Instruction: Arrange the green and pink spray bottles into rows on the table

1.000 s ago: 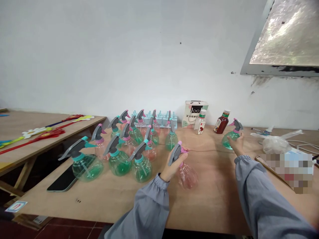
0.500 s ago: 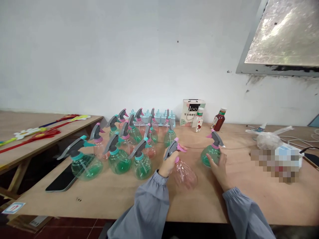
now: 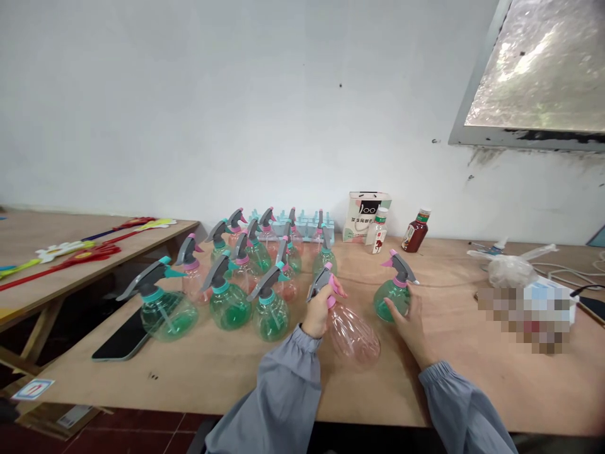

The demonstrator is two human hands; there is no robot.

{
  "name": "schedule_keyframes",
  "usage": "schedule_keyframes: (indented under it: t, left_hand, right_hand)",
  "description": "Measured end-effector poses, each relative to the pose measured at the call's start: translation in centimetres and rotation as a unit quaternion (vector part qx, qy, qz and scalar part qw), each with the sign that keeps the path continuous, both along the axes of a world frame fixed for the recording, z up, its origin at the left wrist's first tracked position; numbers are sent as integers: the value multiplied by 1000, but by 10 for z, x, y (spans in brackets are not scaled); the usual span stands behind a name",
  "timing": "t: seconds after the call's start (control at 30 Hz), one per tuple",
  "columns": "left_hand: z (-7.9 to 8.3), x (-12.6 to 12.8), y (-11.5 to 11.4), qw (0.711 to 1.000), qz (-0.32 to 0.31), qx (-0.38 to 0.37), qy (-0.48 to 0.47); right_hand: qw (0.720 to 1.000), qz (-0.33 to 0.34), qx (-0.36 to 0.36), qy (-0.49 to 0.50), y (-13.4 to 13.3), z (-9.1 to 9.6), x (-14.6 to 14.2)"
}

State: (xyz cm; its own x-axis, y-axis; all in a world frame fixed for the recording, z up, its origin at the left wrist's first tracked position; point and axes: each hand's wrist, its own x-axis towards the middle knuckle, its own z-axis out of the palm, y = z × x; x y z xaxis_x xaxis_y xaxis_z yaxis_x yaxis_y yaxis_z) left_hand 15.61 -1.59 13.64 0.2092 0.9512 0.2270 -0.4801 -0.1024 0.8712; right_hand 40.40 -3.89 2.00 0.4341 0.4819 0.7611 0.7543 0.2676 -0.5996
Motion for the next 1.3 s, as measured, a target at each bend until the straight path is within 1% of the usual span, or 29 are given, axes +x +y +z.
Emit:
schedule_keyframes:
  t: [0.13,0.27,0.37,0.43,0.5,0.63,0.67,0.77,0.83,1.0,1.07,1.17,1.3]
  left_hand:
    - [-3,1,0,997,29,69,35]
    - [-8,2,4,998,41,44,12]
    - [-11,3,6,995,57,76,42]
    - [-11,4,6,992,44,101,58]
    - [-10,4,5,992,34,111,56]
    - [-9,2,5,995,45,82,39]
    - [-9,1,5,994,43,86,43]
    - [-7,-1,2,988,16,137,65]
    - [-6,-1,-1,985,9,155,69]
    - [-3,-3,-3,990,36,116,65]
    - [-1,-6,-1,985,46,138,95]
    - [1,-9,3,964,86,184,170]
    - [-4,-9,8,931,150,198,267]
  right_hand:
    - [1000,4,-1,2,-1,0,0]
    - [1000,5,1,-3,-1,1,0]
    - [1000,1,-3,-2,-1,0,0]
    - [1000,4,-5,0,-1,0,1]
    - [1000,7,-5,0,-1,0,1]
    - [1000,10,-1,-3,-1,-1,2]
    - [1000,10,-1,-2,-1,-1,2]
    - [1000,10,1,-1,0,-2,3]
    - [1000,12,4,-5,1,-3,3]
    - [1000,14,6,-11,0,-2,3]
    - [1000,14,4,-14,-1,-1,2]
    - [1000,5,1,-14,-3,-1,0]
    - [1000,-3,0,-17,-4,0,-3]
